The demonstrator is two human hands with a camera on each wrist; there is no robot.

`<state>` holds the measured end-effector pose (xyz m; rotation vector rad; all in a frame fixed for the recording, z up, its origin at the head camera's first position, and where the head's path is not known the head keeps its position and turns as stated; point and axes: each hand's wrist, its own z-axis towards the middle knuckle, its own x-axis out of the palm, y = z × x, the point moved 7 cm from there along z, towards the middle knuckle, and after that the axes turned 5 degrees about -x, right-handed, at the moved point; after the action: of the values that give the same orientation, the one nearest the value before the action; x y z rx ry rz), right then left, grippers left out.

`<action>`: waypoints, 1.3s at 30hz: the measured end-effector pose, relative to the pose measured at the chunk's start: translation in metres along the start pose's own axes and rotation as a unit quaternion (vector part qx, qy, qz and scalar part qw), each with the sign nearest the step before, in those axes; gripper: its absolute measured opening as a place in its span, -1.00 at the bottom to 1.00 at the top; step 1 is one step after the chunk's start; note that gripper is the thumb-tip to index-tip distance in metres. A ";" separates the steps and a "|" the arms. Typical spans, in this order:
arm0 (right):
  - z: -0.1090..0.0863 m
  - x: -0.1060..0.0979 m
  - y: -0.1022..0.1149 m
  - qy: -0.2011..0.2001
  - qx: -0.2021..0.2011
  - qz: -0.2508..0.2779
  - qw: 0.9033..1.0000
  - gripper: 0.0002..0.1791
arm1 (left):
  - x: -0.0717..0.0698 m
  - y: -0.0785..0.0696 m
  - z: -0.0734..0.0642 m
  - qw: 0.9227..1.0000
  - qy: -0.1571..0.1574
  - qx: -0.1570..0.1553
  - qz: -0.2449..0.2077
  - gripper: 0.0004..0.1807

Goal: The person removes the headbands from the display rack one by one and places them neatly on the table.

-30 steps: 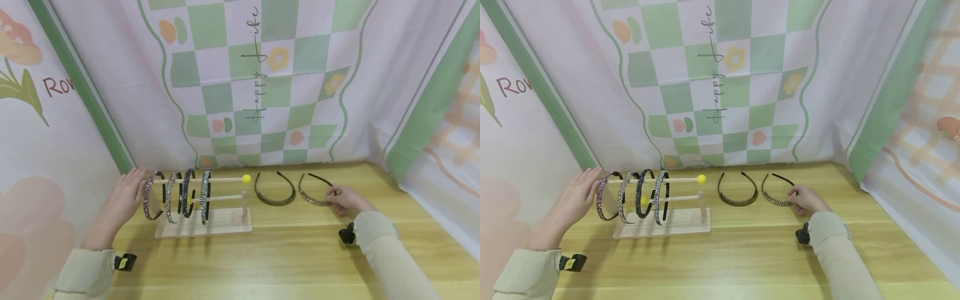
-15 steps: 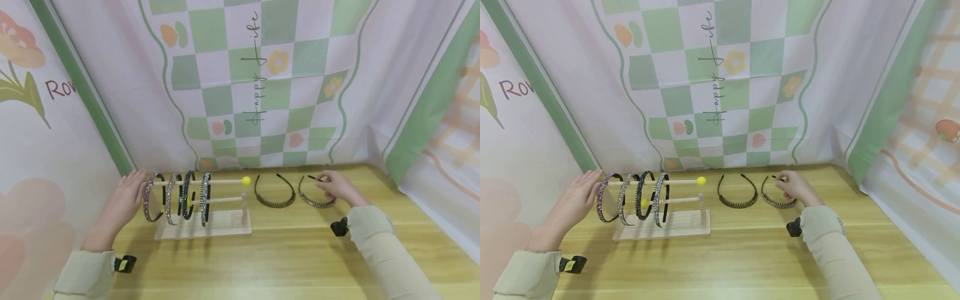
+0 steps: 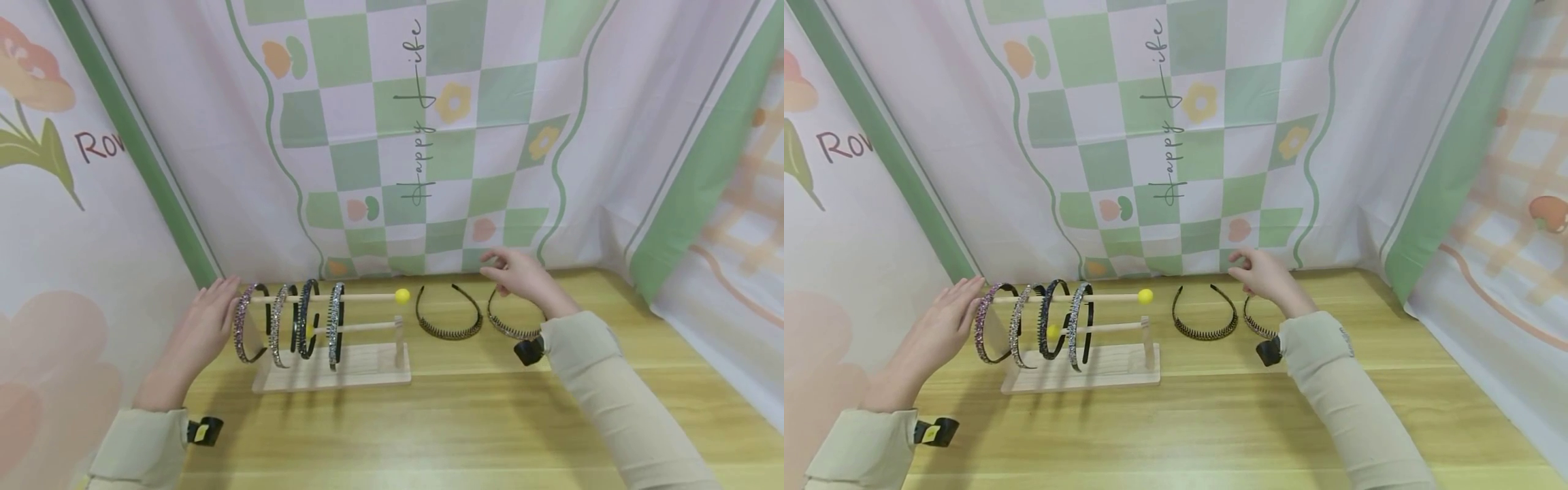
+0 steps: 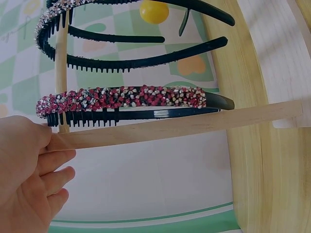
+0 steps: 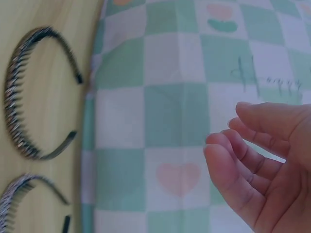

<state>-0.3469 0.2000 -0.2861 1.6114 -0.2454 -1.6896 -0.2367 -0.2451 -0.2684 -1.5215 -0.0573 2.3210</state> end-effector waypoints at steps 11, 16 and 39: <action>0.017 0.003 0.056 0.005 -0.040 -0.013 0.999 -0.70 | -0.001 -0.001 0.000 1.000 -0.002 0.001 -0.004 -0.56; 0.024 0.006 0.076 0.004 -0.052 -0.004 0.999 -0.71 | -0.001 -0.001 0.000 1.000 0.004 -0.002 -0.002 -0.56; 0.036 0.037 0.153 0.053 -0.100 0.067 0.991 -0.70 | -0.001 -0.002 0.000 1.000 -0.002 0.004 -0.001 -0.57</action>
<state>-0.3162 0.0592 -0.2134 1.4967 -0.1239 -1.4740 -0.2353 -0.2433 -0.2670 -1.5125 -0.0505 2.3205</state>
